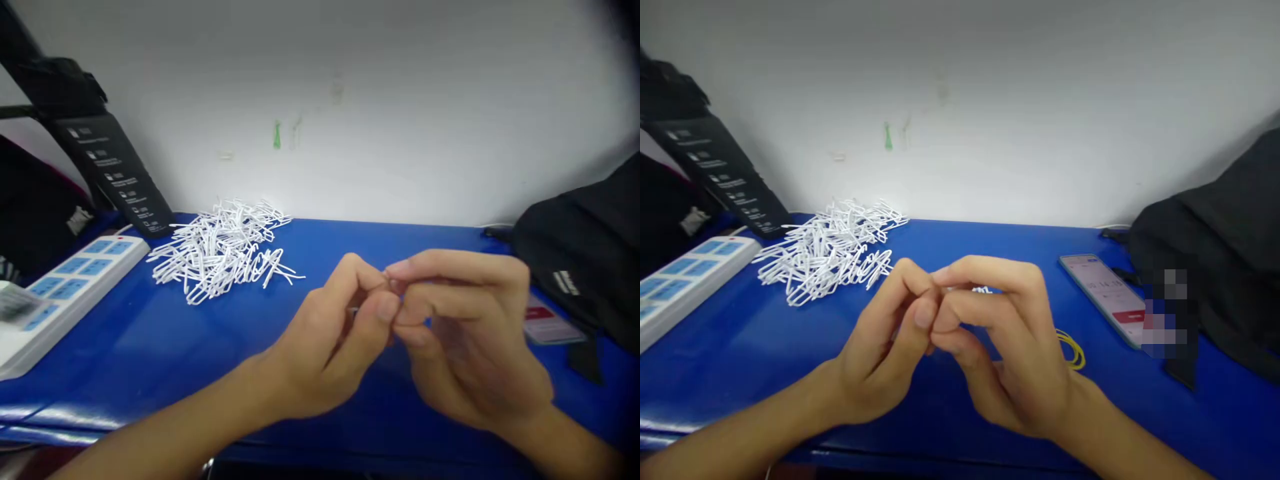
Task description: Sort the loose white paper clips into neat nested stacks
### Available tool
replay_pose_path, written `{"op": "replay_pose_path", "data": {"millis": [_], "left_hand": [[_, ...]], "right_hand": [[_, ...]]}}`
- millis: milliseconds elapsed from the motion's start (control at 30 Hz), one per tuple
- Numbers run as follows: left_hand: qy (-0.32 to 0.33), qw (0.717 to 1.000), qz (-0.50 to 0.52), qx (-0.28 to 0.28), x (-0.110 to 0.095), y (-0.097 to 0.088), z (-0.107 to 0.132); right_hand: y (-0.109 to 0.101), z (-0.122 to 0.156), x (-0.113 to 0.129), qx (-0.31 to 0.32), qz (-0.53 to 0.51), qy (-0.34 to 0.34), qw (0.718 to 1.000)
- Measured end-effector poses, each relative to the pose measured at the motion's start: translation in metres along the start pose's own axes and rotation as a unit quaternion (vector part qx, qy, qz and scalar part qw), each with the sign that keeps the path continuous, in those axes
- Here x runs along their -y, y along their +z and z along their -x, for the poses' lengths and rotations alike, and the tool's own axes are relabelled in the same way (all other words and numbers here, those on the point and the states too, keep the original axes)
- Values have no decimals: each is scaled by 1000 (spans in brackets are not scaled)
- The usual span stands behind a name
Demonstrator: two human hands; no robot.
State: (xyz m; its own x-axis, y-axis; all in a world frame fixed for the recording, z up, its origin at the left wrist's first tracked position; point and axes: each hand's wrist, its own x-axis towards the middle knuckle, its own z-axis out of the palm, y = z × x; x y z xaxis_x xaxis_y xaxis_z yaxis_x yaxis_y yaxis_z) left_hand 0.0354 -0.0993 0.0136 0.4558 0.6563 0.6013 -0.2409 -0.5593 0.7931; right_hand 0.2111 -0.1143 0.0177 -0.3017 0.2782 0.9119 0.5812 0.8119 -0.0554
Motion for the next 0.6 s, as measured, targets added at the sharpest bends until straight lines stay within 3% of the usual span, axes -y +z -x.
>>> {"op": "replay_pose_path", "data": {"millis": [600], "left_hand": [[5,1000,12,7,-1,3,3]], "right_hand": [[6,-1,8,-37,17,-2,999]]}}
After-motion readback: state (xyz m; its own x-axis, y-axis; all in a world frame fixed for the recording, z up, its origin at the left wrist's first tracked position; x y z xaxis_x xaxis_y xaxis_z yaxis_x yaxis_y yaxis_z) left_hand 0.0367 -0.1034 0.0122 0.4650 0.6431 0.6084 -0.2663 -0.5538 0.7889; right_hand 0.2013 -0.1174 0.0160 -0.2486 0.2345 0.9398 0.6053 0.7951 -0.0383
